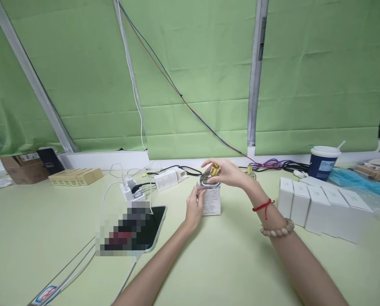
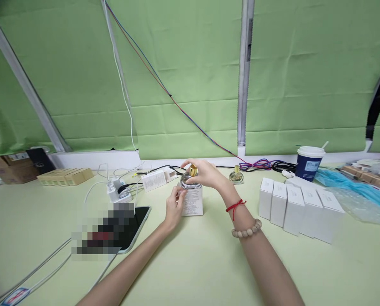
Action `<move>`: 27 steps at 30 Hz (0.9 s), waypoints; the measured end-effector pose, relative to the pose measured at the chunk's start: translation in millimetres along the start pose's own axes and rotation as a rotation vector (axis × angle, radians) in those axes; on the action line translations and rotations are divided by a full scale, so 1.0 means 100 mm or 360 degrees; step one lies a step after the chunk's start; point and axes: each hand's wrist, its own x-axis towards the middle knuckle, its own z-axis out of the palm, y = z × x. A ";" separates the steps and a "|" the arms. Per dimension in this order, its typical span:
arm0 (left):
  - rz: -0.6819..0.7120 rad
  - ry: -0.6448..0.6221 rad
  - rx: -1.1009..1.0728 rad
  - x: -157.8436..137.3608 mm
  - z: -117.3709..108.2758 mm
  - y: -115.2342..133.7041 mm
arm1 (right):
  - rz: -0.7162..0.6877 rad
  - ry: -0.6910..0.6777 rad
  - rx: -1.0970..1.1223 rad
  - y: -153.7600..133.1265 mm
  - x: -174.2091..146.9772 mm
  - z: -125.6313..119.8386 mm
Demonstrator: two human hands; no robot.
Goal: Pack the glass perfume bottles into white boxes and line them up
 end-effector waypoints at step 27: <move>0.0027 -0.0104 0.0320 -0.01 0.04 -0.22 | 0.0134 0.0006 -0.0490 -0.05 0.07 0.17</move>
